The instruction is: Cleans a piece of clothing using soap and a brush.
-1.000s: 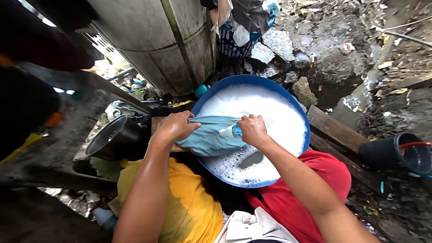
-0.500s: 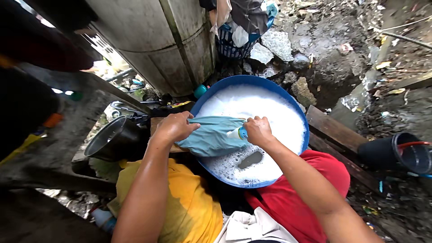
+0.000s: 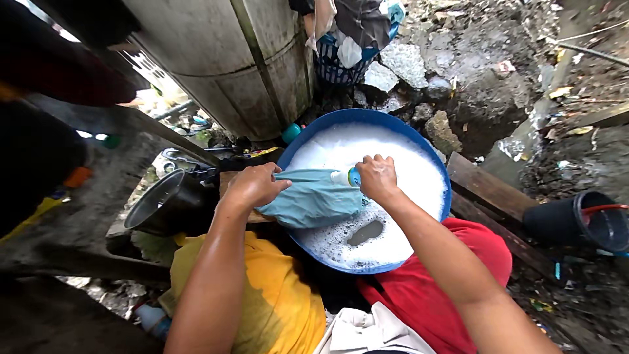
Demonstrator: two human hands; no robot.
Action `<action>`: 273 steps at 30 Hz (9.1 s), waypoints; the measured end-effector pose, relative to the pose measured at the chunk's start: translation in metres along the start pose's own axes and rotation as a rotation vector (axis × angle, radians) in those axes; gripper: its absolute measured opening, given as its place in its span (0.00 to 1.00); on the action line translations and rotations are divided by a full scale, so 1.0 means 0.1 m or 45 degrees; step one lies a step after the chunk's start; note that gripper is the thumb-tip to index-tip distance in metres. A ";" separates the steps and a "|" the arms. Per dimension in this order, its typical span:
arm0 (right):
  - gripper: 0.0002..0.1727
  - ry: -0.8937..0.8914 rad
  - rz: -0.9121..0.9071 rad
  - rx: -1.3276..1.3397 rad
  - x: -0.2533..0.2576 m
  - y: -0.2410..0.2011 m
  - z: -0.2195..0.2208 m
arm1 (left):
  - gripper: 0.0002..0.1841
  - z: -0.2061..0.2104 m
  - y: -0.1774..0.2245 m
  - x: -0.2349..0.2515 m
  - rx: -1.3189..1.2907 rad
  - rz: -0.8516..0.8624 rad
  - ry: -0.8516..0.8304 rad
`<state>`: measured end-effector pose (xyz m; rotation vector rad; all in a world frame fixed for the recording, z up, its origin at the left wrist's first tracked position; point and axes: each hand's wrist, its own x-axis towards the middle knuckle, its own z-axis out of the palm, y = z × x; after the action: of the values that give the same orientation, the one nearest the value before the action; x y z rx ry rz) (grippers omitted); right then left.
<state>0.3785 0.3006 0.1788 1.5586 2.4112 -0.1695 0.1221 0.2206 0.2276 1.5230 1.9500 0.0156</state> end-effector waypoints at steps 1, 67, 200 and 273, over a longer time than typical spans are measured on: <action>0.24 0.006 0.002 -0.002 0.02 0.00 0.00 | 0.26 0.00 0.00 0.00 -0.001 0.001 0.000; 0.32 0.077 0.874 2.376 -0.29 -0.01 1.57 | 0.32 0.69 -0.52 0.11 0.304 -0.353 0.235; 0.30 -0.061 -0.366 2.895 -0.73 0.04 0.59 | 0.50 0.23 0.41 -0.49 -1.978 0.849 -0.249; 0.45 0.194 -0.808 1.861 -0.25 -0.98 -0.42 | 0.16 -0.89 -0.25 -1.07 -0.477 0.644 0.668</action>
<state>0.2923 0.2480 0.2212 0.9259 2.8459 -2.3753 0.0678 0.1529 0.3392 1.8179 1.7257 1.0255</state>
